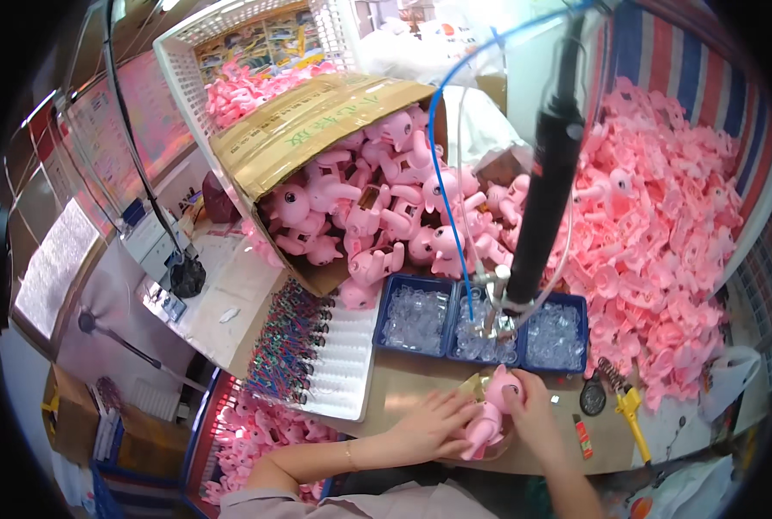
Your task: Assemble plastic toy unicorns using hands and an overhead electric driver.
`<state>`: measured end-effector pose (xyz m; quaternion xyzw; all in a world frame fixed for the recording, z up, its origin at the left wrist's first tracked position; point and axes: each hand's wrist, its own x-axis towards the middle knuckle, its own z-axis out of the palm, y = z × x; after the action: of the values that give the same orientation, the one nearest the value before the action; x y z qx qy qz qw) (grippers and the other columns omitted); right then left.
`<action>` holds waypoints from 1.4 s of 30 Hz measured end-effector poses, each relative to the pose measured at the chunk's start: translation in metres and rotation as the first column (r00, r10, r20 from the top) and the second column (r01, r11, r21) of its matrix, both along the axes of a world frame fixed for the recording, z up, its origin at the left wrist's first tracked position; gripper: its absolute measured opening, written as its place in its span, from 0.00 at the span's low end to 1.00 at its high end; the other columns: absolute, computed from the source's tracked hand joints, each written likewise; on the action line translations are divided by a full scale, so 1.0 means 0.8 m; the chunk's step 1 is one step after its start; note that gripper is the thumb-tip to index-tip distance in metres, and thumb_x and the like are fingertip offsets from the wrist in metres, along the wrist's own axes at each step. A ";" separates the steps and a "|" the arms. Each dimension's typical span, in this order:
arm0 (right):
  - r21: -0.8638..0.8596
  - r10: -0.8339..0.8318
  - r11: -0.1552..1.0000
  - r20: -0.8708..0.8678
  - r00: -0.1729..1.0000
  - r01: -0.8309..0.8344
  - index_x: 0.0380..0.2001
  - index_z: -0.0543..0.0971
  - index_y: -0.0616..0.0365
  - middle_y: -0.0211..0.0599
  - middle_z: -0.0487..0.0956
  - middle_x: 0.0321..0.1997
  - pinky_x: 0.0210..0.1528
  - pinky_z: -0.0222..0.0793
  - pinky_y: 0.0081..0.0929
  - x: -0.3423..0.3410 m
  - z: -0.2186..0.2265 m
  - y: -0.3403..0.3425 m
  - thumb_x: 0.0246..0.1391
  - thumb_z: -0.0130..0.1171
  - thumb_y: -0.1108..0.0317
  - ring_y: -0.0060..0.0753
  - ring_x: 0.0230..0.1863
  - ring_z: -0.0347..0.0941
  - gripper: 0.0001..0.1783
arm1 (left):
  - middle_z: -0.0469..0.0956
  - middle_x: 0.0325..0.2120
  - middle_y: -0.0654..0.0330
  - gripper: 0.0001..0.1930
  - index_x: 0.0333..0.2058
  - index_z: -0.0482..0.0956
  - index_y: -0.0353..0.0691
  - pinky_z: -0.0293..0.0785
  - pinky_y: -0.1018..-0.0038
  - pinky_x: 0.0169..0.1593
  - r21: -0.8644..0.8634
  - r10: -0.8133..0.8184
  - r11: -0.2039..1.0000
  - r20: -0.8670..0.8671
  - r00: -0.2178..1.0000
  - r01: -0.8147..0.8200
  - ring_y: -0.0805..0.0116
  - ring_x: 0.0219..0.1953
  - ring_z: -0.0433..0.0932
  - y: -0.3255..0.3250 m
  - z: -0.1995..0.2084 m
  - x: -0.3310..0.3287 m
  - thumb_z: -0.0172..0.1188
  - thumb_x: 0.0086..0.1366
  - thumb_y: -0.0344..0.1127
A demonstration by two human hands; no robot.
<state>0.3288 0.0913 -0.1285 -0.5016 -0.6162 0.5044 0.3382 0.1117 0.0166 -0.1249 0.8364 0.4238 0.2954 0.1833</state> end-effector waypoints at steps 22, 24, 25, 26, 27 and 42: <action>0.326 0.148 0.945 -0.336 0.930 -0.033 0.56 0.64 0.61 0.35 0.76 0.30 0.38 0.71 0.24 -0.044 0.239 0.117 0.60 0.50 0.57 0.26 0.31 0.74 0.26 | 0.78 0.31 0.57 0.16 0.41 0.74 0.40 0.73 0.62 0.31 -0.240 -0.097 0.971 -0.476 0.874 -0.023 0.61 0.30 0.79 0.049 -0.020 0.069 0.57 0.53 0.38; 0.340 0.155 0.940 -0.399 0.904 -0.012 0.38 0.72 0.59 0.27 0.74 0.25 0.31 0.66 0.20 -0.057 0.230 0.108 0.55 0.58 0.58 0.19 0.26 0.70 0.16 | 0.75 0.23 0.56 0.18 0.36 0.73 0.39 0.72 0.61 0.26 -0.098 0.094 0.988 -0.222 0.970 -0.119 0.57 0.25 0.78 0.039 -0.014 0.065 0.63 0.47 0.41; 0.368 0.113 0.926 -0.473 0.874 0.079 0.34 0.73 0.58 0.26 0.73 0.24 0.28 0.65 0.18 -0.071 0.230 0.095 0.53 0.61 0.60 0.17 0.24 0.69 0.14 | 0.74 0.17 0.56 0.19 0.38 0.76 0.33 0.70 0.60 0.22 -0.105 0.130 0.987 0.077 0.989 -0.122 0.56 0.19 0.76 0.042 -0.023 0.064 0.60 0.51 0.40; 0.409 0.109 0.905 -0.486 0.867 0.115 0.33 0.75 0.60 0.26 0.74 0.24 0.26 0.64 0.16 -0.069 0.218 0.099 0.50 0.64 0.63 0.16 0.23 0.69 0.13 | 0.78 0.28 0.52 0.25 0.45 0.73 0.31 0.71 0.61 0.25 -0.127 0.159 0.974 -0.200 0.967 -0.186 0.56 0.23 0.77 0.044 -0.005 0.062 0.60 0.54 0.45; 0.371 0.011 0.906 -0.498 0.867 0.202 0.37 0.75 0.61 0.28 0.75 0.26 0.28 0.65 0.16 -0.075 0.222 0.089 0.51 0.64 0.60 0.16 0.24 0.70 0.17 | 0.76 0.44 0.47 0.29 0.48 0.73 0.29 0.72 0.64 0.29 0.190 0.165 0.974 -0.221 0.961 -0.124 0.59 0.28 0.77 0.050 -0.026 0.052 0.59 0.56 0.50; 0.446 -0.080 0.830 -0.499 0.863 0.335 0.20 0.70 0.54 0.17 0.68 0.17 0.19 0.50 0.14 -0.060 0.185 0.077 0.52 0.65 0.68 0.08 0.18 0.59 0.14 | 0.72 0.52 0.47 0.33 0.51 0.72 0.28 0.75 0.72 0.28 0.108 0.113 0.991 -0.306 0.945 -0.084 0.64 0.26 0.76 0.060 -0.025 0.065 0.59 0.55 0.52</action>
<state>0.2809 0.1533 0.0196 -0.3232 -0.5706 0.3825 0.6509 0.1637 0.0645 -0.1450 0.8579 0.4744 0.1880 0.0599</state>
